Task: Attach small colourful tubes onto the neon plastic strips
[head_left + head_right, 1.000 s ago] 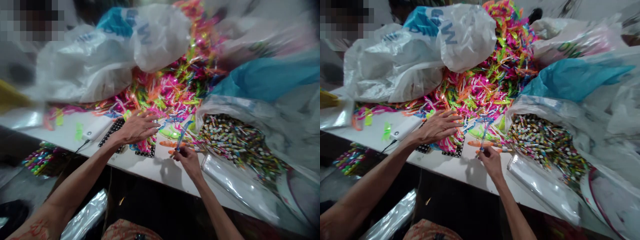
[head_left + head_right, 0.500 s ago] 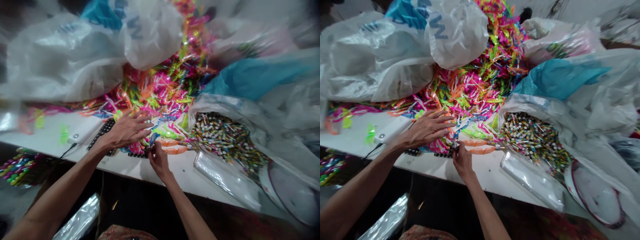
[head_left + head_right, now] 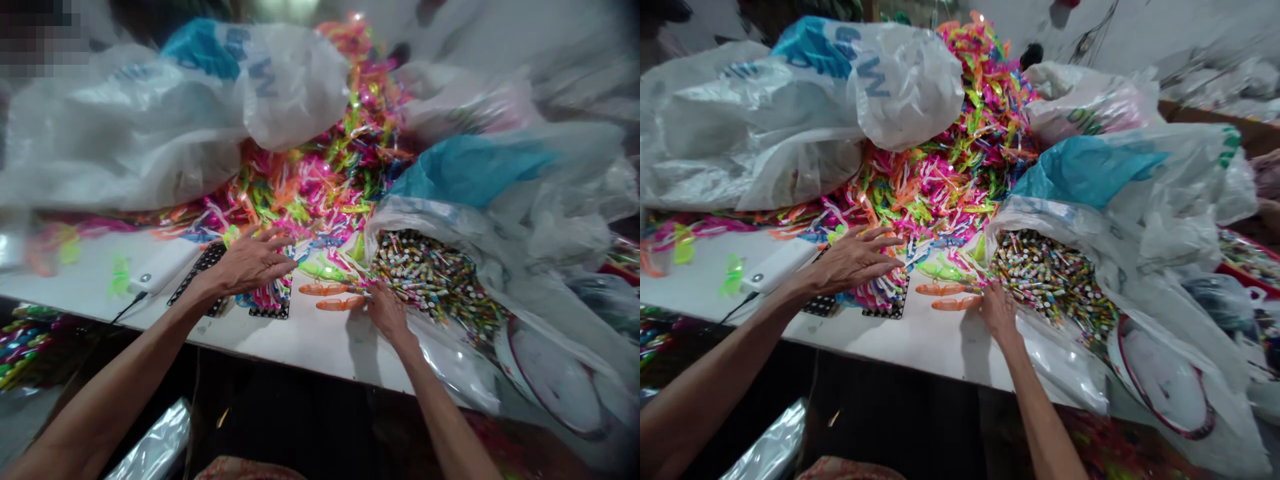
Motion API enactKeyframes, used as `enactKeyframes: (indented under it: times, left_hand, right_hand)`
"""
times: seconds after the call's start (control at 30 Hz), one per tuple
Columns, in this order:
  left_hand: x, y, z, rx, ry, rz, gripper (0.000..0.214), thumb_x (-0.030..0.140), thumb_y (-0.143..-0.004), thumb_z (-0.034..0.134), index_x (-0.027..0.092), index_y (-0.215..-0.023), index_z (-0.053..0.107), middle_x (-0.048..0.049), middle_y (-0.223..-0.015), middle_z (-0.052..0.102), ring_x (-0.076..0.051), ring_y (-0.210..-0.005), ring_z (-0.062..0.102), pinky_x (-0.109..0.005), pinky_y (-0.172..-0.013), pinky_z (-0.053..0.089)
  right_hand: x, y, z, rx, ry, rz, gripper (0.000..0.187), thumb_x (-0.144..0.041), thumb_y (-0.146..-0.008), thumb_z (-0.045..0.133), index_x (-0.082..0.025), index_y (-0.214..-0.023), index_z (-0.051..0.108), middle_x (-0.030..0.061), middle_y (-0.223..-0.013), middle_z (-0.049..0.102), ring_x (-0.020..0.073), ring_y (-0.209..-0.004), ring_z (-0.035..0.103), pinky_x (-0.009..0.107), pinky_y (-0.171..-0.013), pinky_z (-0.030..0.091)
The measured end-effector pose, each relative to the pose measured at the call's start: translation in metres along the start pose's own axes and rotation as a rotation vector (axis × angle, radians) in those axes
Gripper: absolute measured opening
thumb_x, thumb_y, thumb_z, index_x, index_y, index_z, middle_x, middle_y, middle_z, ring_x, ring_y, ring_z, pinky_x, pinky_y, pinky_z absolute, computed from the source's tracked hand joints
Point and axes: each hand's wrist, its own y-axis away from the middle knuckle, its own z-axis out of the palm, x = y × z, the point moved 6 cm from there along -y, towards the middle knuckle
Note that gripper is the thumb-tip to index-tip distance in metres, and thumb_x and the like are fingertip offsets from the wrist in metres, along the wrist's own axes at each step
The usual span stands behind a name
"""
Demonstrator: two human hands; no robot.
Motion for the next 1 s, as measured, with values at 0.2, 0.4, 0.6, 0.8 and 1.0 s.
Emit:
enactKeyframes:
  times: [0.2,0.4,0.6,0.8,1.0]
  left_hand:
    - [0.001,0.002,-0.002,-0.009,0.009,-0.008,0.034,0.043,-0.090,0.031,0.036,-0.107,0.059,0.0040,-0.130,0.045,-0.022,-0.122,0.035,-0.042,-0.101,0.021]
    - [-0.001,0.002,-0.002,-0.023,0.017,-0.047,0.036,0.045,-0.090,0.030,0.034,-0.109,0.059,0.0032,-0.130,0.046,-0.022,-0.121,0.035,-0.042,-0.101,0.020]
    - [-0.001,0.001,-0.002,-0.024,0.032,-0.032,0.036,0.045,-0.090,0.031,0.033,-0.109,0.059,0.0027,-0.129,0.046,-0.022,-0.121,0.035,-0.041,-0.100,0.022]
    - [0.001,0.000,-0.004,0.009,0.016,-0.028,0.034,0.043,-0.090,0.032,0.032,-0.108,0.059,0.0021,-0.128,0.048,-0.022,-0.120,0.036,-0.041,-0.101,0.020]
    - [0.002,0.000,-0.004,-0.003,0.023,-0.027,0.034,0.042,-0.090,0.031,0.033,-0.109,0.058,0.0028,-0.127,0.048,-0.021,-0.121,0.036,-0.040,-0.101,0.020]
  right_hand:
    - [0.000,-0.002,0.011,-0.073,0.149,-0.165,0.032,-0.012,-0.082,0.040,-0.022,-0.110,0.054,0.0071,-0.101,0.059,0.0206,-0.094,0.054,0.029,-0.072,0.037]
    - [-0.033,0.023,0.020,-0.118,0.032,-0.151,0.017,-0.019,-0.083,0.041,-0.021,-0.087,0.058,0.0029,-0.092,0.060,0.0161,-0.081,0.058,0.025,-0.061,0.033]
    - [-0.026,-0.002,0.012,-0.167,-0.041,-0.153,0.022,-0.025,-0.080,0.047,-0.022,-0.098,0.060,0.0046,-0.101,0.059,0.0180,-0.089,0.057,0.025,-0.065,0.037]
    - [-0.012,-0.043,0.003,-0.070,0.103,-0.004,0.028,-0.024,-0.083,0.043,-0.022,-0.108,0.054,0.0080,-0.116,0.052,0.0220,-0.097,0.054,0.030,-0.072,0.039]
    - [-0.032,-0.059,0.016,-0.200,0.254,-0.113,0.024,-0.016,-0.084,0.038,-0.018,-0.093,0.059,0.0097,-0.108,0.055,0.0212,-0.087,0.059,0.028,-0.063,0.039]
